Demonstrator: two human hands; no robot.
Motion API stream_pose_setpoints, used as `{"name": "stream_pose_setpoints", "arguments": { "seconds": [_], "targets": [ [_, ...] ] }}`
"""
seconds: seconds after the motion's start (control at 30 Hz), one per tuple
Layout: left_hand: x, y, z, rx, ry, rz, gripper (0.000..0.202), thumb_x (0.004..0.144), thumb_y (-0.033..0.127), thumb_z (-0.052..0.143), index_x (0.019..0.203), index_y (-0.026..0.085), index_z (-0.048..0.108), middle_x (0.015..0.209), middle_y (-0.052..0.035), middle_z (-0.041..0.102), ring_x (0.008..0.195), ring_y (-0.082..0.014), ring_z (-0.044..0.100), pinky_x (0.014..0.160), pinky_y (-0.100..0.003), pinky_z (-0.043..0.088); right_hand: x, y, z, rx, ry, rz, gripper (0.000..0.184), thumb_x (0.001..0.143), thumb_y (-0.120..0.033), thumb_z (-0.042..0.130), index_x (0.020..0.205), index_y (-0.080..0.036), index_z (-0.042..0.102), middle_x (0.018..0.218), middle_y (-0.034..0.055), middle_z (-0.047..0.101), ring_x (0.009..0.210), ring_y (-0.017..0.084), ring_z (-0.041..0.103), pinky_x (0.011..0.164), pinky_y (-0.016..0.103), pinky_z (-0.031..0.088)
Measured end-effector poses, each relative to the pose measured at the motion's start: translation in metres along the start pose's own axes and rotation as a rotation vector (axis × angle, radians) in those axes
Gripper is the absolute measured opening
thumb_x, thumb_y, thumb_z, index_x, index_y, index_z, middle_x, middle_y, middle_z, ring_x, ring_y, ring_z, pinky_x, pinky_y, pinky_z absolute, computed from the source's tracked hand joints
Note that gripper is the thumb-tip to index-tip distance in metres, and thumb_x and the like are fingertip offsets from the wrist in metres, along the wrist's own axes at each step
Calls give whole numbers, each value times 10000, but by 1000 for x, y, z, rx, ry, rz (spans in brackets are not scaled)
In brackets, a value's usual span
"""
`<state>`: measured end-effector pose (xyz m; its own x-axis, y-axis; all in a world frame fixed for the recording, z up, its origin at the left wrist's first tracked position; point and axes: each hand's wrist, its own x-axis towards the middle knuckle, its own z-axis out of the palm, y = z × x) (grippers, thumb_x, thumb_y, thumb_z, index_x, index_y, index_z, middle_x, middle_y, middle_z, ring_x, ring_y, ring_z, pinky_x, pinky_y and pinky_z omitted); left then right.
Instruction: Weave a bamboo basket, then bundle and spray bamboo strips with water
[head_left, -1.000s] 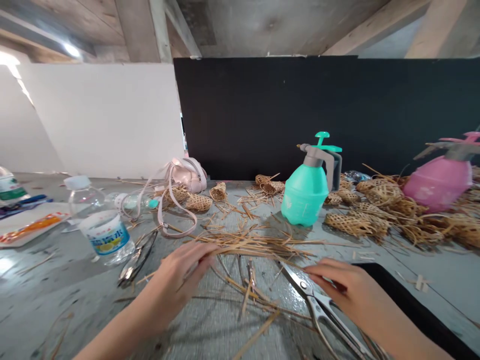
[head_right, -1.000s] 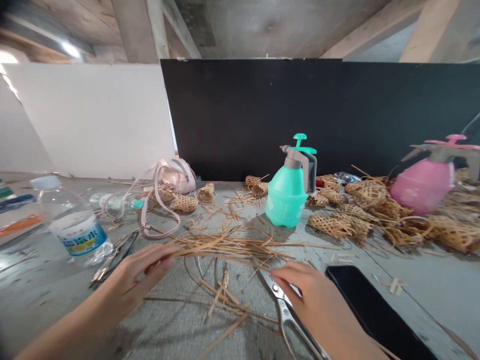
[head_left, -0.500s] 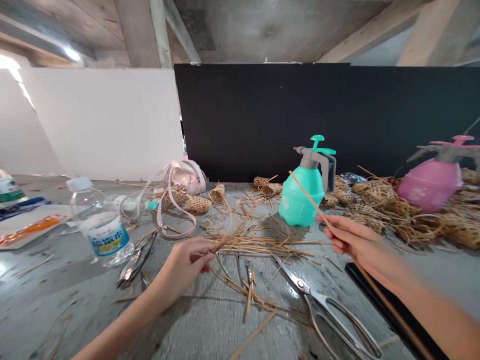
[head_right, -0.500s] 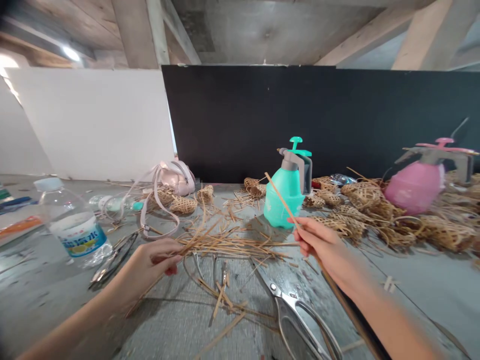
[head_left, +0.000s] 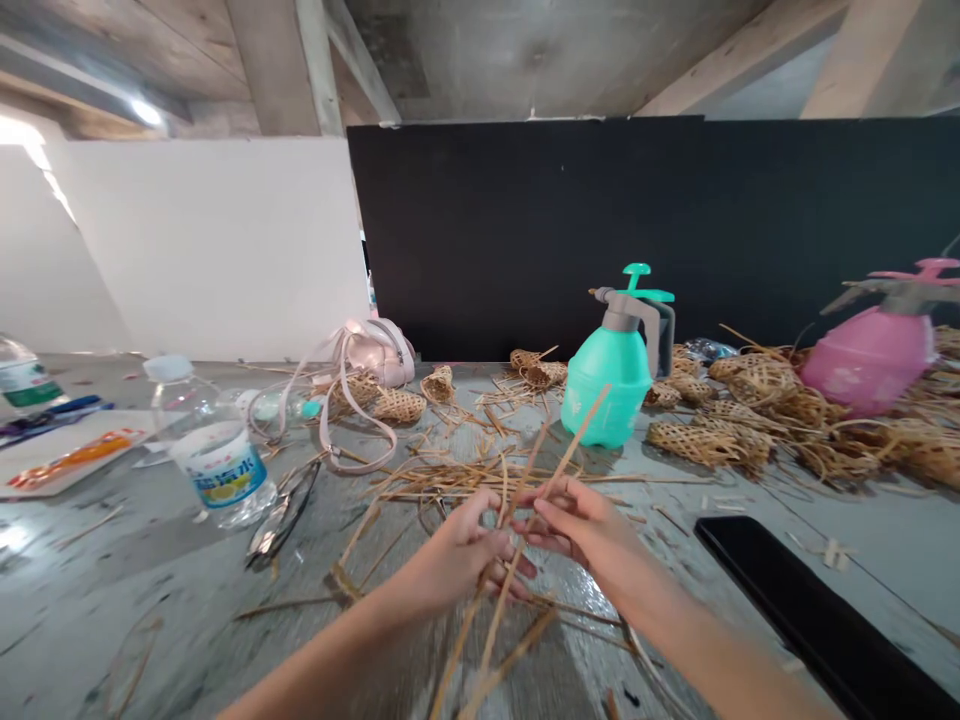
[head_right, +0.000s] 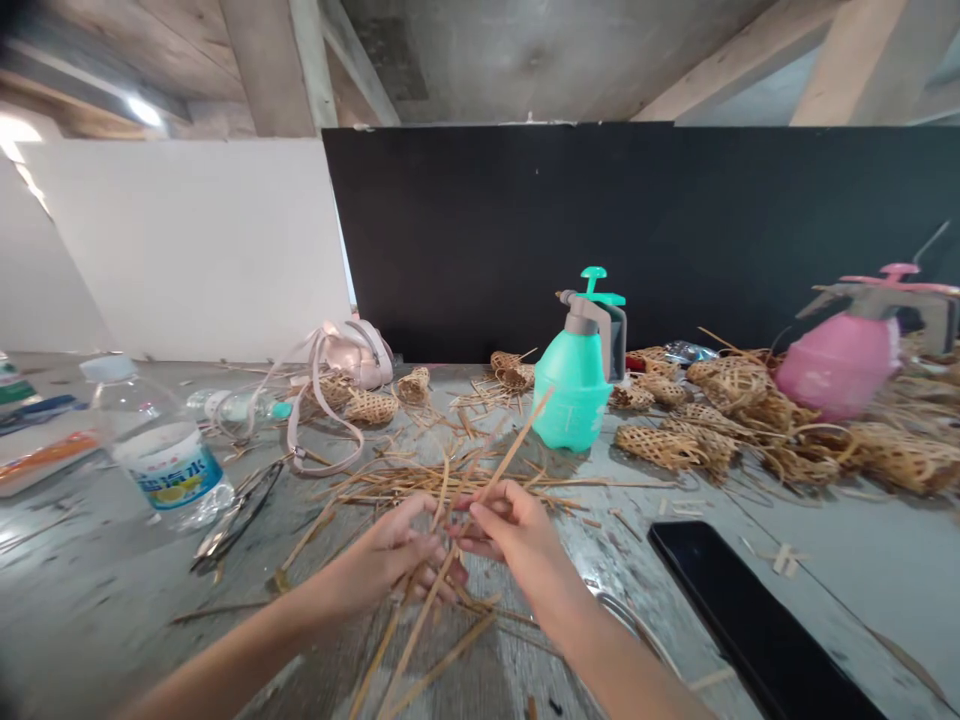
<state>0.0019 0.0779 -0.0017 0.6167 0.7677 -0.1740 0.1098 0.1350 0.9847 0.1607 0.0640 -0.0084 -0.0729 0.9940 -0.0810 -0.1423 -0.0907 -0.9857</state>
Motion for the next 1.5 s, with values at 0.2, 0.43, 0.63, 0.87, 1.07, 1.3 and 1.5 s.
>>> {"name": "stream_pose_setpoints", "arguments": {
  "seconds": [0.2,0.43,0.63,0.87,1.07,1.3,1.5],
  "targets": [
    [-5,-9,-5,92,38,37,233,812,389,413,897,173,389,546,39,536,296,-32,279,322,-160,170,-1,19,-6,-17,31,70,226,597,-363,689,709,-192,595,698,-1,595,629,121,550,560,255,428],
    [-21,-5,-1,290,-125,-12,206,882,286,341,871,154,499,581,39,489,456,-63,354,435,-165,277,-23,28,-9,27,39,135,324,584,-420,684,802,-192,611,685,-13,588,591,105,525,591,261,427],
    [-22,-7,-2,303,-193,-110,236,867,266,331,779,156,520,575,41,467,414,-60,386,412,-169,295,-31,37,-18,20,133,126,277,580,-411,692,690,-180,585,567,-32,520,544,107,493,557,259,406],
    [-17,-13,-3,288,-186,-110,137,794,157,384,737,159,508,702,3,559,655,-125,558,617,-236,423,-33,42,-20,-7,172,62,315,584,-454,678,726,-189,584,634,-22,537,519,101,467,509,262,392],
    [-19,-13,-1,289,-190,-157,156,858,201,303,850,171,455,817,-26,604,583,-113,579,543,-228,402,-35,45,-25,-15,210,92,327,570,-419,701,773,-190,587,602,-30,546,478,89,453,463,244,377],
    [-19,-15,0,184,-73,-114,90,872,254,290,806,199,316,823,-23,532,575,-107,527,557,-254,405,-37,46,-25,-31,210,105,311,585,-446,683,743,-192,595,567,-35,512,444,80,433,424,236,373],
    [-24,-10,3,263,-154,-84,163,889,314,315,902,183,412,844,-37,550,683,-146,540,649,-284,412,-35,50,-23,-57,156,80,302,568,-463,688,684,-198,601,618,-16,545,450,77,435,425,235,375]
  ]
}}
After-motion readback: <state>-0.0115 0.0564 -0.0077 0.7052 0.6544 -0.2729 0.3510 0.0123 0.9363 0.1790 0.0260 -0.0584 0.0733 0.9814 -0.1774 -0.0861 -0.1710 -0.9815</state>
